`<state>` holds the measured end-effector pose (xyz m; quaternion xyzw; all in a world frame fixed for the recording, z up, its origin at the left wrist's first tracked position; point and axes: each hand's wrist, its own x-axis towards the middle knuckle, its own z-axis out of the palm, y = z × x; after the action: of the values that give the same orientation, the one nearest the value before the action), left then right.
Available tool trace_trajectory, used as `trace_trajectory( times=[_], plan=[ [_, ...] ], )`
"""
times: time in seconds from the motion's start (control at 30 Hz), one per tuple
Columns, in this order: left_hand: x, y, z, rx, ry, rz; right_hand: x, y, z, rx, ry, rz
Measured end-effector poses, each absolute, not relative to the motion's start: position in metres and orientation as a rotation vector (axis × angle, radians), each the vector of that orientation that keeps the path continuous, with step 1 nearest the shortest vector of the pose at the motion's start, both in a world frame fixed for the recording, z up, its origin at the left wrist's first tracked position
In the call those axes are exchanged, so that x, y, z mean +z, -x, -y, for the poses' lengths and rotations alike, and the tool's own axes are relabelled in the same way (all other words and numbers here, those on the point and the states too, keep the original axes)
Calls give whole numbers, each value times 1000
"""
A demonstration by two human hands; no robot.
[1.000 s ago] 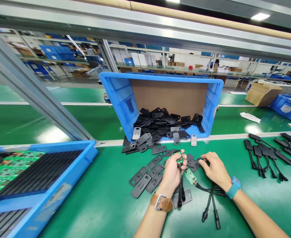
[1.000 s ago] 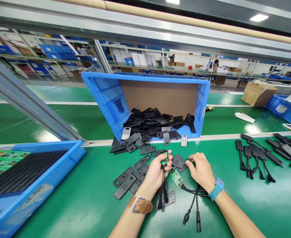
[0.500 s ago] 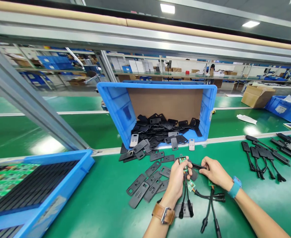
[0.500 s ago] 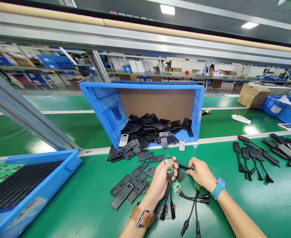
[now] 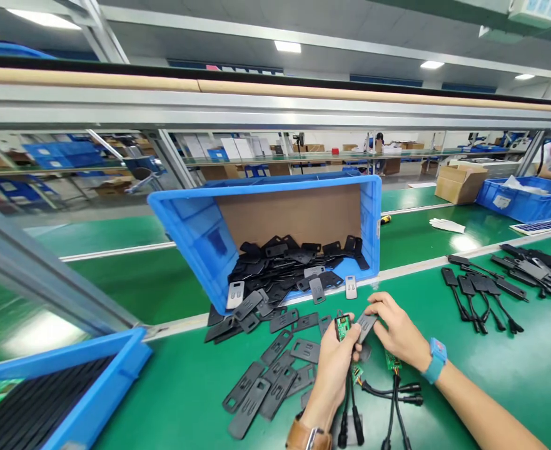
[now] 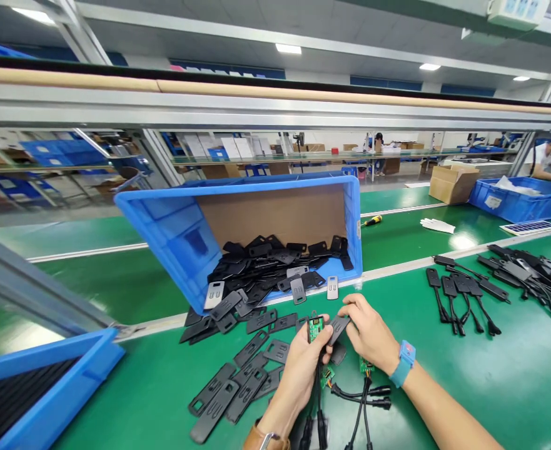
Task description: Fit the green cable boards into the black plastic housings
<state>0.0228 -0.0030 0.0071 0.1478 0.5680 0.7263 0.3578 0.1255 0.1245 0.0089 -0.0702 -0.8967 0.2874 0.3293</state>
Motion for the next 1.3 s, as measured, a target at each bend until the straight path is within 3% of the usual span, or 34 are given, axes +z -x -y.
trace_trajectory(
  times=[0.37, 0.53, 0.8, 1.3],
  plan=[
    [6, -23, 2, 1954, -414, -1587, 3, -122, -110, 772, 296, 2404],
    [7, -26, 1, 1957, -305, -1287, 7, -125, -115, 723, 369, 2385],
    [8, -27, 2, 1917, -84, -983, 21, -130, -112, 745, 32, 2541],
    [8, -34, 4, 1886, -486, -1035, 17, -131, -110, 761, -70, 2575]
  ],
)
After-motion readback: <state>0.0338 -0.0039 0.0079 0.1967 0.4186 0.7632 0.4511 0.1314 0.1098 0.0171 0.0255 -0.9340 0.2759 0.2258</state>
